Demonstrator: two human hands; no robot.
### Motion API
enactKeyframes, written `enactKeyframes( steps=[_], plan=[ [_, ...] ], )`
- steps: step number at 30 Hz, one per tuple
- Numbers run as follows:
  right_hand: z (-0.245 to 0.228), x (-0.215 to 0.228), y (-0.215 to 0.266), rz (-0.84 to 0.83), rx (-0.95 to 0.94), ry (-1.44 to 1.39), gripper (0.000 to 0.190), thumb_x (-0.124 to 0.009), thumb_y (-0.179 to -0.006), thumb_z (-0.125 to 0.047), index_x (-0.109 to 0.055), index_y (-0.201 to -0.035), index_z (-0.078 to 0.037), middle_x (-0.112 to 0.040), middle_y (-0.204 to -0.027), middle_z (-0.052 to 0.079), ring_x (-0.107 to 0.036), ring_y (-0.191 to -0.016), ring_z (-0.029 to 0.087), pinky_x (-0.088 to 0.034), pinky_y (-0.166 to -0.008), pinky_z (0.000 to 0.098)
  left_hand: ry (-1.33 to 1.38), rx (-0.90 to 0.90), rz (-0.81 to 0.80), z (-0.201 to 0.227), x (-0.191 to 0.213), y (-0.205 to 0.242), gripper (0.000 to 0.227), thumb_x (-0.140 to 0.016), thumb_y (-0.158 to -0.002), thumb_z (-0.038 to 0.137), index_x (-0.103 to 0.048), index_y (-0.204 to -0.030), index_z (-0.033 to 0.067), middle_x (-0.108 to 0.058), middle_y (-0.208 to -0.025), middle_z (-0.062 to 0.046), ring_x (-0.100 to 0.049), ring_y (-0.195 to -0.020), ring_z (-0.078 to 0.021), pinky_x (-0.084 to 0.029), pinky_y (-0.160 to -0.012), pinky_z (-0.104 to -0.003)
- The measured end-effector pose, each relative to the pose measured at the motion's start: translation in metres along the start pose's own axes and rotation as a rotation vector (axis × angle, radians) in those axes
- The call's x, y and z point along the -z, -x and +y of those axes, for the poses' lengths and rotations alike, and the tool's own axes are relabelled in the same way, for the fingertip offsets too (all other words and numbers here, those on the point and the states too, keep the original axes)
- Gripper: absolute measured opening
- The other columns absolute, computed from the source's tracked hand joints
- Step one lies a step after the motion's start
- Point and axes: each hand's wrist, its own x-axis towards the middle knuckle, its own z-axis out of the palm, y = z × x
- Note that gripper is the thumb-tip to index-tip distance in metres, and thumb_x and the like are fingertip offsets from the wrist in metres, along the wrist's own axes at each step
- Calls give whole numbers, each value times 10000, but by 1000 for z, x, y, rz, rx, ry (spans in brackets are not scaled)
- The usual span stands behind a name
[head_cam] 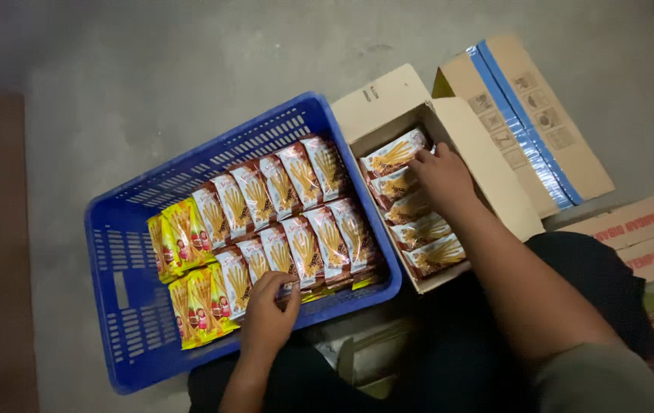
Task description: The person transfers snack packets from a blue plastic basket into a cardboard box. They pick up packets by hand and place them into the box repeatedly.
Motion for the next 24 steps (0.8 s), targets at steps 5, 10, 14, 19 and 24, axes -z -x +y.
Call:
enactKeyframes(
  steps=[5, 10, 14, 19, 24],
  plan=[
    [-10, -24, -3, 153, -32, -46, 204, -730, -772, -102, -701, -964, -165, -625, -961, 56, -516, -859, 341, -426, -534, 477, 33, 99, -38, 5, 1, -1, 163, -624, -953, 214, -745, -1000, 116, -683, -1037, -38, -666, -1009, -195, -563, -832, -327],
    [-24, -10, -1, -87, -133, -18, 396, -632, -894, -195, -623, -1287, -236, -592, -1202, 88, -533, -1004, 365, -532, -710, 460, 62, 25, -14, 0, -1, -2, 159, -617, -961, 204, -746, -978, 113, -680, -1002, -42, -679, -977, -204, -552, -829, -334],
    [-38, -4, 4, -99, -168, -3, 1010, -845, -628, -520, -476, -1521, -222, -494, -1438, 128, -469, -1144, 393, -431, -916, 491, 80, 142, -64, 6, 1, -2, 171, -622, -961, 209, -749, -1015, 108, -672, -1043, -37, -696, -976, -181, -615, -849, -298],
    [-58, 28, -3, -383, -279, -312, 981, -387, -894, -612, -84, -1657, -75, 90, -1688, 311, 113, -1524, 552, -56, -1212, 649, 73, 126, -52, 1, -2, -2, 154, -632, -957, 197, -747, -1008, 107, -676, -1021, -31, -706, -942, -178, -624, -847, -308],
    [-84, -10, -4, -200, -502, -230, 1210, -551, -862, -767, -99, -1611, 69, -11, -1672, 354, -150, -1501, 563, -190, -1177, 662, 52, 60, -12, 4, -3, -1, 164, -646, -938, 201, -752, -979, 83, -699, -982, -59, -696, -954, -208, -596, -795, -317]
  ],
)
